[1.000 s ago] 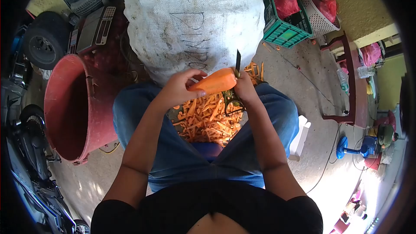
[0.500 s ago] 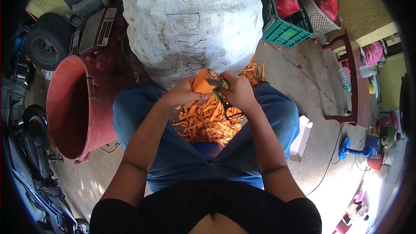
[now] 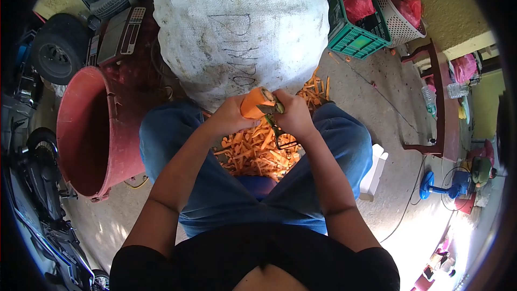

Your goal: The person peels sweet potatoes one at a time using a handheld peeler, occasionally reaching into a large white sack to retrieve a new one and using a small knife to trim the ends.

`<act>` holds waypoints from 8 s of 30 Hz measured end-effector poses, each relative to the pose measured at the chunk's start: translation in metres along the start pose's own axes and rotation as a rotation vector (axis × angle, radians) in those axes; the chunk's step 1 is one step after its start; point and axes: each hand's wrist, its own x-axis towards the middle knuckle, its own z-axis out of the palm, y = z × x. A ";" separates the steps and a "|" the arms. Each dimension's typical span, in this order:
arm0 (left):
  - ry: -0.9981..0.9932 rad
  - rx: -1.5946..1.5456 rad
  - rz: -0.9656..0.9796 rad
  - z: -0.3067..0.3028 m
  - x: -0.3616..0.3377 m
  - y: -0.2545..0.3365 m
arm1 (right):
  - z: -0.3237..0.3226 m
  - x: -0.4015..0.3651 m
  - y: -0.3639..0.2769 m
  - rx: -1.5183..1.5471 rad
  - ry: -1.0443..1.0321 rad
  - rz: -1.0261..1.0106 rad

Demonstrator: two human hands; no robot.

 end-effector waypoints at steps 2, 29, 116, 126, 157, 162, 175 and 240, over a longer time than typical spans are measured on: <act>0.037 0.142 0.076 -0.001 0.001 -0.004 | 0.004 0.000 0.003 0.024 0.020 -0.006; -0.025 0.198 0.340 0.012 -0.013 -0.002 | 0.049 0.006 0.024 0.060 -0.298 0.038; 0.544 0.016 0.796 -0.251 0.165 0.241 | -0.073 0.056 0.118 0.248 0.151 0.507; -0.240 -1.359 0.081 -0.057 0.033 0.084 | -0.062 0.038 0.102 0.333 0.267 0.521; 0.029 -1.302 -0.351 0.027 0.060 -0.049 | 0.001 0.042 0.020 0.793 0.637 0.467; -0.263 -1.389 -0.167 0.028 0.061 -0.048 | 0.012 0.037 -0.001 0.634 0.572 0.441; -0.436 -0.751 -0.278 0.035 0.037 -0.023 | -0.030 0.055 0.080 0.268 0.933 0.657; -0.035 -1.083 -0.246 0.022 0.053 -0.045 | 0.000 0.033 -0.024 0.277 0.530 0.254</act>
